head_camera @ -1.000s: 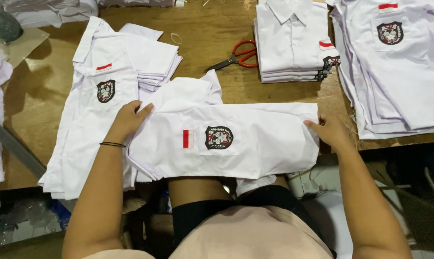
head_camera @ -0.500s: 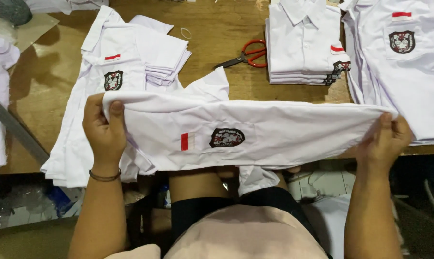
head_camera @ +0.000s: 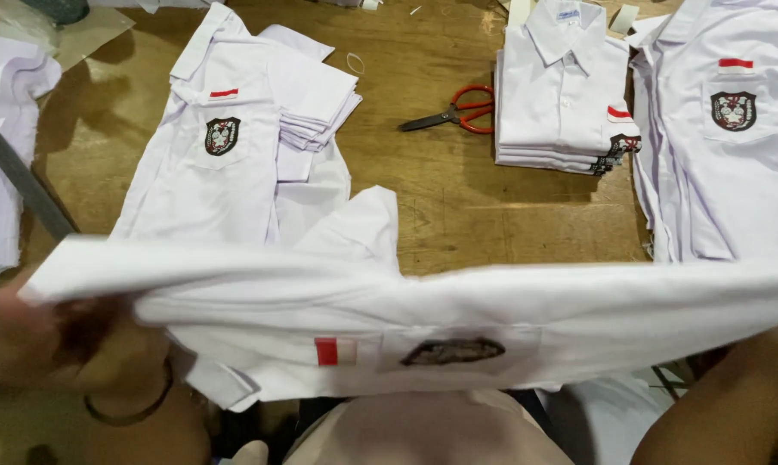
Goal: The person folds white shirts on a wooden table, smoothing the fabric by hand and organizing them into stacks.
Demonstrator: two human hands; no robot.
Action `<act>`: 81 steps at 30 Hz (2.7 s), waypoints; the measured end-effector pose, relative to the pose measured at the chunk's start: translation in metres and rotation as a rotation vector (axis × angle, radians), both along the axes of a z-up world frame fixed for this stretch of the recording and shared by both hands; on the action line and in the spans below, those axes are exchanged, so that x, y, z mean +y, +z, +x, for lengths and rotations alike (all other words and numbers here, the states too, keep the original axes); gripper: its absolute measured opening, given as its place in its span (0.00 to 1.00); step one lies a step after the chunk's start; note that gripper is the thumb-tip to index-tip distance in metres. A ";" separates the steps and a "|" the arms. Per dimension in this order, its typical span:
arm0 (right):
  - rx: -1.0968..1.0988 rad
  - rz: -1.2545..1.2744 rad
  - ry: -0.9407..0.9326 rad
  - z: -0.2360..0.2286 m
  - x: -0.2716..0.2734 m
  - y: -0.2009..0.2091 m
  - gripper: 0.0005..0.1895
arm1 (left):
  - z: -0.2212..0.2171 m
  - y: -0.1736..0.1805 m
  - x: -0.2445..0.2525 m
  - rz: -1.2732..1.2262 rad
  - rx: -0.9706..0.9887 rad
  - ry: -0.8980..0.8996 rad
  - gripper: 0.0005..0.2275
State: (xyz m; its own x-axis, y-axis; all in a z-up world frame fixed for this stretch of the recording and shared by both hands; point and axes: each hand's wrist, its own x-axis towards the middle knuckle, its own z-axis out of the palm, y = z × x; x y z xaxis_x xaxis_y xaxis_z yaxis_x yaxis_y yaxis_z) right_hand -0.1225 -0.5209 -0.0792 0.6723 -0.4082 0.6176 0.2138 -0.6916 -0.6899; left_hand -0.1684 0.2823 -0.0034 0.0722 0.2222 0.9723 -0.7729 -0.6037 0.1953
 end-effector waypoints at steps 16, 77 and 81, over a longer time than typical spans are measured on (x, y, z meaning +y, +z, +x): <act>0.864 0.014 0.102 0.080 0.125 -0.014 0.29 | 0.183 -0.021 -0.093 0.482 1.833 -0.321 0.40; 0.704 -0.515 0.385 0.070 0.348 -0.003 0.35 | 0.062 -0.032 -0.256 1.343 1.584 0.021 0.26; 0.820 -0.649 0.524 0.084 0.378 -0.018 0.35 | 0.058 -0.053 -0.250 1.197 1.555 -0.024 0.27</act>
